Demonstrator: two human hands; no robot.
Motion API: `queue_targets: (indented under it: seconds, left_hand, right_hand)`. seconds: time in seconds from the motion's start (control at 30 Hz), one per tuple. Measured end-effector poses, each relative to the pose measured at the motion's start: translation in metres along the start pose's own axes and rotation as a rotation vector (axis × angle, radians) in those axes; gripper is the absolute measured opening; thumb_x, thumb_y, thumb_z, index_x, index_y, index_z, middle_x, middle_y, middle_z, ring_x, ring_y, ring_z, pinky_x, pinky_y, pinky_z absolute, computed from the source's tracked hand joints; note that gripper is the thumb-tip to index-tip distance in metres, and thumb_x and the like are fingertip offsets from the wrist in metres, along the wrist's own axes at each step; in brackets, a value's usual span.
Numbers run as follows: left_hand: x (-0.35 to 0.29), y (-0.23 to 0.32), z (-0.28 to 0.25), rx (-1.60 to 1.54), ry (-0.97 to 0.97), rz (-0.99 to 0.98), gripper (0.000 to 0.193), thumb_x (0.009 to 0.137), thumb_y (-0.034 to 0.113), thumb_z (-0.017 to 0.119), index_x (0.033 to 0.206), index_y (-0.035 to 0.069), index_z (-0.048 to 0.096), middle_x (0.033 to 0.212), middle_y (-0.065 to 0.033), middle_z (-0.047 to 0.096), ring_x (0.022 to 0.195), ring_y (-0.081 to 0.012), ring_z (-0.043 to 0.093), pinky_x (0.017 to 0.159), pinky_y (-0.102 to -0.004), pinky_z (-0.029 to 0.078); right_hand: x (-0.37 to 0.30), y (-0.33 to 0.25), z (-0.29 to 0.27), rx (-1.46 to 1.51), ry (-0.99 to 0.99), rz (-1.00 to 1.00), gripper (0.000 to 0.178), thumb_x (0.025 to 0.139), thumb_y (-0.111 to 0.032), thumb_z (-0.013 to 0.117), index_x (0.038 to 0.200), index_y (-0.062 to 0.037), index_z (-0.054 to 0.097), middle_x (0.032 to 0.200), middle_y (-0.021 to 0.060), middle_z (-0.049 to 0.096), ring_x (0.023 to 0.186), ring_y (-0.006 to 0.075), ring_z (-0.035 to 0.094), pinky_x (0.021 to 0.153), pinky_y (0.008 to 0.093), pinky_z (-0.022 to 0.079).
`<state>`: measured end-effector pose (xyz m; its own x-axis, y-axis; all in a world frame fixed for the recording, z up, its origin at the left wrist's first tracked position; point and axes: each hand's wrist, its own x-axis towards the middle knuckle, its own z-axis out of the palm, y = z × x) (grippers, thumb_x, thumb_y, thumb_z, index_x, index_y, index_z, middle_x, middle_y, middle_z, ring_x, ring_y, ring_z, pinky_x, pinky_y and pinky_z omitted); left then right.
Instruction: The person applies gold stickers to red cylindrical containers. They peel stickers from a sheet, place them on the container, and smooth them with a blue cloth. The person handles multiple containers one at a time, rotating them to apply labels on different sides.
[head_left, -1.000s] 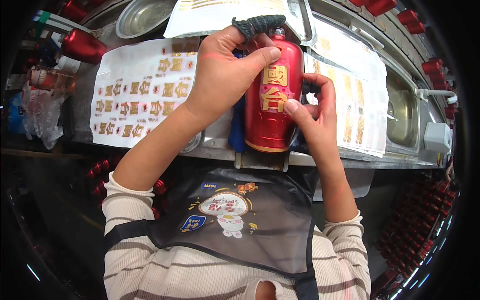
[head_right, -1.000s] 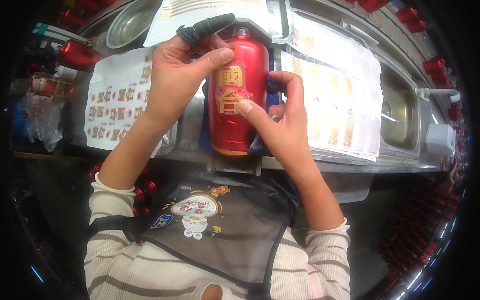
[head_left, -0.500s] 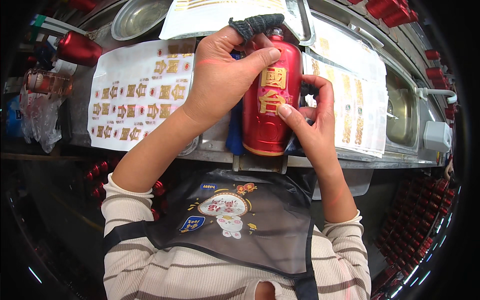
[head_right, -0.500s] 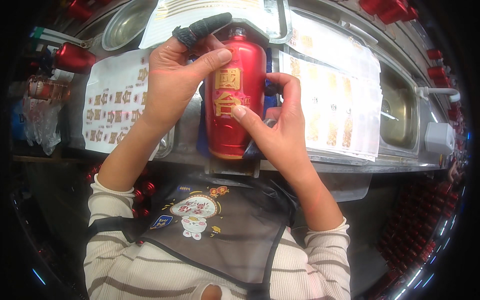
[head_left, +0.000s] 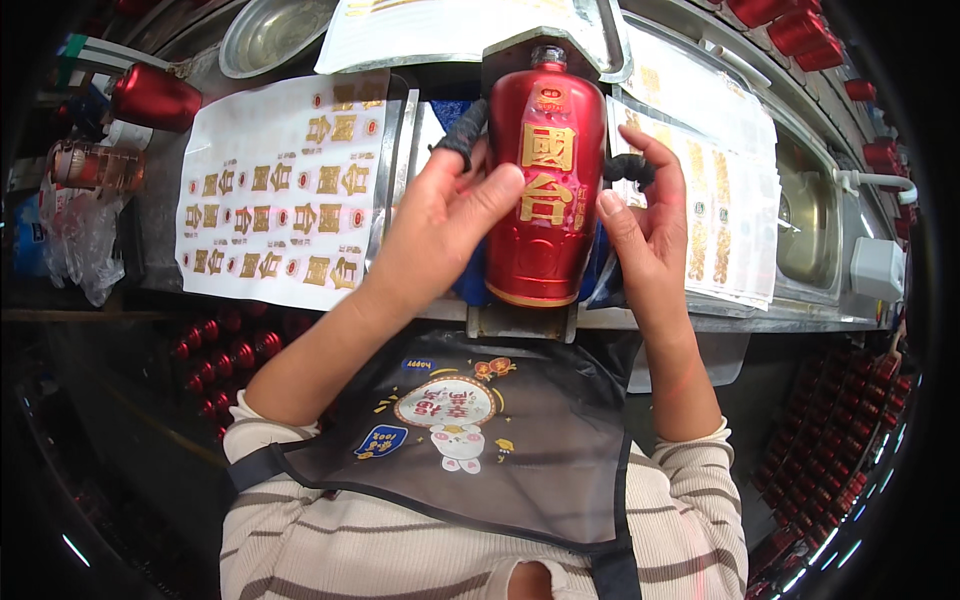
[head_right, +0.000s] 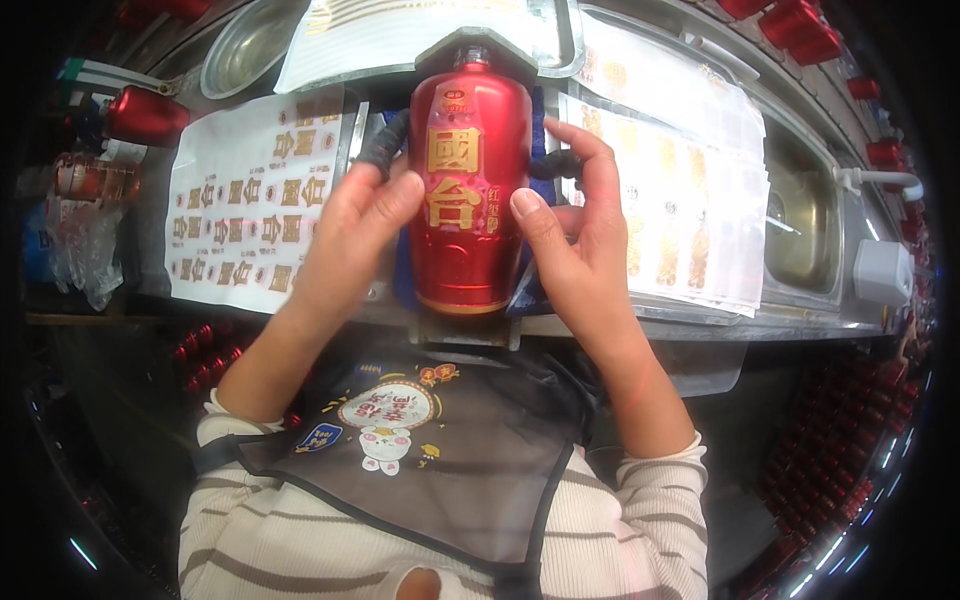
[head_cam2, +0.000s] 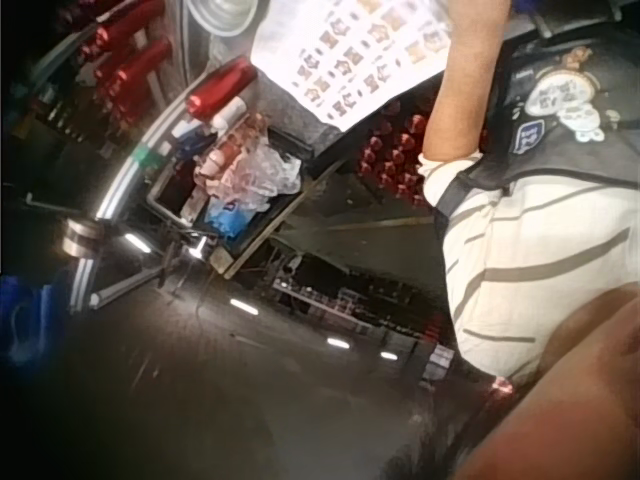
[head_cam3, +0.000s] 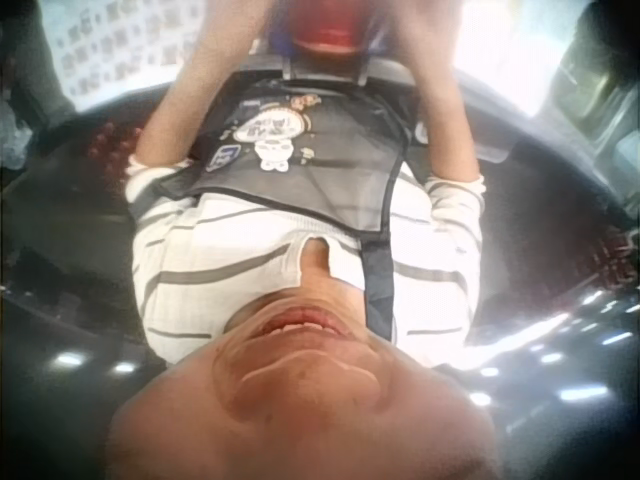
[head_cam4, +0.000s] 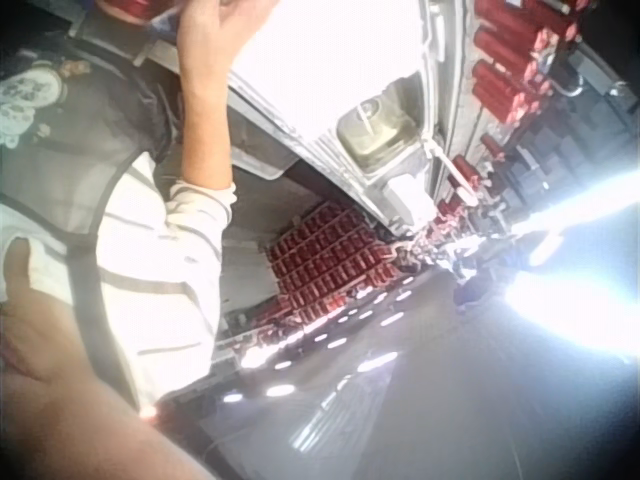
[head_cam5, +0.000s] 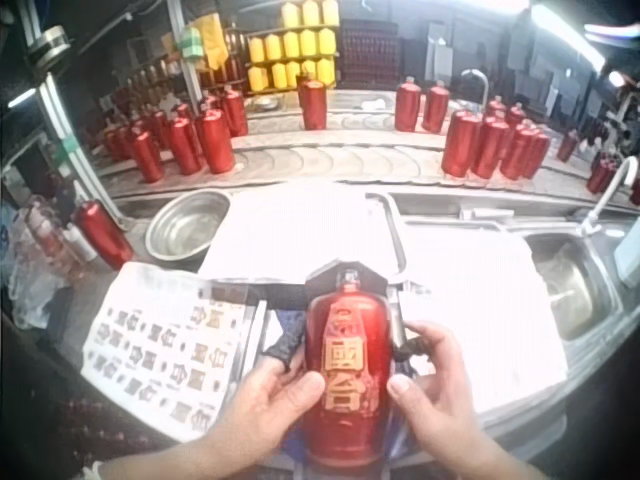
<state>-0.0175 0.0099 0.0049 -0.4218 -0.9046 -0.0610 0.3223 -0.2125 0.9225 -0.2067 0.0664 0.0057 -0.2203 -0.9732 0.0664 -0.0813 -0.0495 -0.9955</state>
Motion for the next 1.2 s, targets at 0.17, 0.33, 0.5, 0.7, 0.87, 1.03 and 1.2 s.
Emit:
queue_targets:
  seconds: [0.17,0.33,0.5,0.7,0.87,1.03,1.2]
  left_hand:
    - [-0.009,-0.006,0.004,0.116,0.004,0.011,0.054,0.096,0.027,0.071,0.131,-0.005,0.046,0.126,-0.0171,0.06,0.117,-0.0195,0.058,0.102,-0.0338,0.047]
    - [-0.009,-0.005,0.002,0.213,-0.06,-0.046,0.074,0.093,0.017,0.073,0.148,-0.008,0.03,0.147,-0.0201,0.045,0.135,-0.0243,0.047,0.114,-0.0386,0.038]
    - [-0.008,-0.013,-0.003,0.268,-0.028,0.011,0.064,0.087,0.02,0.08,0.13,-0.008,0.041,0.13,-0.0206,0.055,0.121,-0.0225,0.055,0.106,-0.0371,0.043]
    - [-0.006,-0.006,-0.009,0.212,-0.13,0.012,0.081,0.09,0.009,0.073,0.152,-0.007,0.023,0.154,-0.0205,0.038,0.141,-0.0244,0.041,0.117,-0.0393,0.033]
    - [-0.006,-0.005,-0.004,0.184,-0.101,0.029,0.079,0.093,0.007,0.068,0.154,-0.006,0.019,0.156,-0.0198,0.035,0.143,-0.0238,0.039,0.117,-0.0389,0.034]
    - [-0.006,-0.004,-0.004,0.166,-0.094,0.014,0.077,0.095,0.009,0.067,0.154,-0.005,0.021,0.155,-0.0194,0.036,0.142,-0.0241,0.04,0.117,-0.0387,0.034]
    - [-0.006,-0.005,-0.006,0.176,-0.112,0.035,0.075,0.095,0.011,0.067,0.153,-0.007,0.022,0.153,-0.0192,0.038,0.141,-0.0239,0.041,0.116,-0.0387,0.035]
  right_hand:
    - [0.004,-0.01,-0.003,-0.322,-0.057,-0.193,0.065,0.089,-0.016,0.071,0.149,-0.0101,0.047,0.124,0.0094,0.06,0.075,0.0077,0.044,0.063,0.019,0.041]
    - [0.009,-0.016,-0.002,-0.402,-0.069,-0.177,0.077,0.084,-0.023,0.078,0.152,-0.0124,0.043,0.12,0.0144,0.059,0.084,0.0104,0.048,0.066,0.021,0.046]
    - [0.007,-0.017,0.0,-0.348,-0.052,-0.112,0.081,0.084,-0.025,0.079,0.154,-0.0126,0.04,0.12,0.0189,0.057,0.098,0.0144,0.054,0.072,0.0236,0.052]
    - [0.006,-0.019,0.002,-0.344,-0.064,-0.157,0.072,0.085,-0.021,0.077,0.15,-0.0124,0.047,0.129,0.0205,0.058,0.103,0.019,0.054,0.081,0.0279,0.052]
    - [0.011,-0.022,0.002,-0.688,-0.148,-0.457,0.055,0.084,-0.022,0.077,0.137,-0.0148,0.063,0.121,0.0141,0.069,0.104,0.0295,0.053,0.096,0.0365,0.045]
    - [0.009,-0.031,0.008,-0.689,-0.11,-0.344,0.053,0.083,-0.023,0.078,0.135,-0.0173,0.065,0.117,0.0098,0.073,0.101,0.0301,0.052,0.095,0.0362,0.045]
    - [0.009,-0.032,0.009,-0.733,-0.108,-0.342,0.054,0.083,-0.023,0.077,0.135,-0.0176,0.064,0.115,0.0084,0.073,0.099,0.0297,0.052,0.093,0.0359,0.046]
